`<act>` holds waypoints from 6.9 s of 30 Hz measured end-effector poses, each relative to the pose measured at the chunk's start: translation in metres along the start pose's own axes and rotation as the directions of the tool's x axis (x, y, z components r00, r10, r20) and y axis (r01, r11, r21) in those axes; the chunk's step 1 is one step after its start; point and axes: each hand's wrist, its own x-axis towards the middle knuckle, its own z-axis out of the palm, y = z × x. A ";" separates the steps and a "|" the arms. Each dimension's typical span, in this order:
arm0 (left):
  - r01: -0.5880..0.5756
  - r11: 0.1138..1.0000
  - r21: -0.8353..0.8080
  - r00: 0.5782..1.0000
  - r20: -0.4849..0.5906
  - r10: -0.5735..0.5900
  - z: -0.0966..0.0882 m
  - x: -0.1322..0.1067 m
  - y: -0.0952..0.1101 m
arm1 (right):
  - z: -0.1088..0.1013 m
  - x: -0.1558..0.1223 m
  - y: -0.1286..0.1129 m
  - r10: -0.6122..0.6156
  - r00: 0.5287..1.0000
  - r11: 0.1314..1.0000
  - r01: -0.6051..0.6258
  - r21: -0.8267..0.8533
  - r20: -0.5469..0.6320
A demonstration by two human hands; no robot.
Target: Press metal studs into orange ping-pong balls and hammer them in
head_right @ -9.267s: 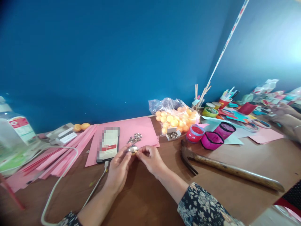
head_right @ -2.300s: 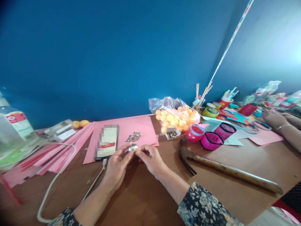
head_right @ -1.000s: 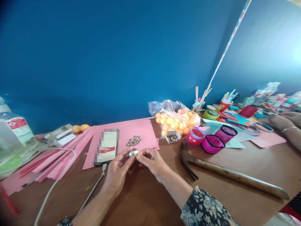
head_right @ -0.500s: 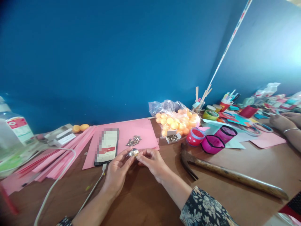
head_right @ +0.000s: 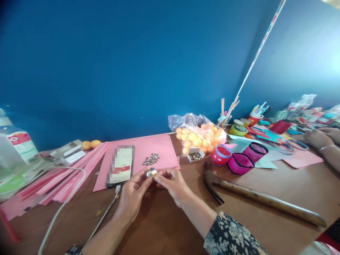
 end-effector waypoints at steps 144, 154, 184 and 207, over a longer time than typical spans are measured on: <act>-0.059 0.998 0.019 0.997 0.058 0.058 -0.001 0.001 -0.003 | -0.001 -0.004 -0.002 -0.182 0.983 0.973 0.184 -0.142 0.031; -0.056 0.995 0.087 0.998 0.030 0.053 0.001 0.001 -0.003 | -0.005 -0.002 0.000 -0.185 0.980 0.964 0.196 -0.181 0.074; -0.088 0.991 0.103 0.994 0.076 0.081 -0.002 0.003 -0.007 | -0.003 -0.005 -0.003 -0.172 0.982 0.945 0.186 -0.271 0.073; -0.109 0.979 0.171 0.994 0.045 0.103 -0.002 0.002 -0.007 | -0.003 -0.005 -0.002 -0.118 0.992 0.967 0.127 -0.221 0.053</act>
